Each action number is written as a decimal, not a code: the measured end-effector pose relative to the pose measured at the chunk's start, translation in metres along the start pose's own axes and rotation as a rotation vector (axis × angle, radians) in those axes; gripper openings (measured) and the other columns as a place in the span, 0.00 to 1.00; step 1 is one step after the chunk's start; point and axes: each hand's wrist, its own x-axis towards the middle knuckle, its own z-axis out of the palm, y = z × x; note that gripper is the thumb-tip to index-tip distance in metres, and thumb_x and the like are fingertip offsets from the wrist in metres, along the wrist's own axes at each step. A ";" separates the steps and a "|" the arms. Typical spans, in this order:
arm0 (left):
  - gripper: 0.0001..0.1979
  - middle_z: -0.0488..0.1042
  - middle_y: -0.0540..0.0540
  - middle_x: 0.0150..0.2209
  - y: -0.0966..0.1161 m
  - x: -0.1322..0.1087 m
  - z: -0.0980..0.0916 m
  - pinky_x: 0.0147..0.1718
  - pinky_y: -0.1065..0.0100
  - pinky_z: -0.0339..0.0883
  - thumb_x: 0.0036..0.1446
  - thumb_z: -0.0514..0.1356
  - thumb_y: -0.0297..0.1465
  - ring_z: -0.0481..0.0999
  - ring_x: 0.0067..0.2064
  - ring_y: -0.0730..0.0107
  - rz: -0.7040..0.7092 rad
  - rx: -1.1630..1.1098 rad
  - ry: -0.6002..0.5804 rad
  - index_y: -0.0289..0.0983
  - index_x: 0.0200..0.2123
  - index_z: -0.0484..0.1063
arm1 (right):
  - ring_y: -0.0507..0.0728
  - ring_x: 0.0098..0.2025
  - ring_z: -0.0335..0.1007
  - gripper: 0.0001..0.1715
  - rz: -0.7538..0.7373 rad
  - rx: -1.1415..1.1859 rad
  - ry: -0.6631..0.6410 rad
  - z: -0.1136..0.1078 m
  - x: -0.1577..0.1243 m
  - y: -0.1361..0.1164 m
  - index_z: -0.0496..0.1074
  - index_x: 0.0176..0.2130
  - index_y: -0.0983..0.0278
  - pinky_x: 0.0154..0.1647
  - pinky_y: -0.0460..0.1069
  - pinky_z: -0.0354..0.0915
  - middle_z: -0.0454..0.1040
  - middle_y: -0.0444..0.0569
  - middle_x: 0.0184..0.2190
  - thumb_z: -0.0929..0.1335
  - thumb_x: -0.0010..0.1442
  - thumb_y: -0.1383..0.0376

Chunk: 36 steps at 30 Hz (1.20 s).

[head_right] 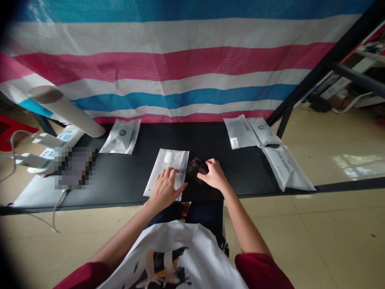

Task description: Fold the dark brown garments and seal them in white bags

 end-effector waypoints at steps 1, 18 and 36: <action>0.22 0.71 0.38 0.46 0.006 -0.002 0.001 0.47 0.53 0.68 0.60 0.58 0.46 0.71 0.50 0.50 -0.004 0.010 -0.019 0.35 0.48 0.67 | 0.68 0.55 0.68 0.24 -0.022 0.063 0.063 0.003 -0.001 0.001 0.75 0.42 0.66 0.58 0.59 0.62 0.72 0.60 0.49 0.75 0.45 0.59; 0.06 0.73 0.45 0.40 -0.019 0.016 -0.029 0.32 0.67 0.63 0.64 0.51 0.28 0.75 0.36 0.65 -0.038 -0.147 -0.042 0.39 0.40 0.68 | 0.63 0.52 0.70 0.22 0.260 0.916 -0.120 0.047 -0.011 -0.030 0.75 0.45 0.58 0.54 0.56 0.64 0.78 0.46 0.45 0.70 0.47 0.62; 0.11 0.61 0.55 0.21 -0.022 0.024 -0.047 0.26 0.72 0.53 0.68 0.47 0.34 0.63 0.24 0.74 0.118 -0.539 -0.294 0.39 0.33 0.64 | 0.54 0.33 0.72 0.18 0.348 0.807 -0.169 0.028 0.022 -0.036 0.74 0.39 0.62 0.33 0.47 0.67 0.75 0.43 0.30 0.70 0.46 0.63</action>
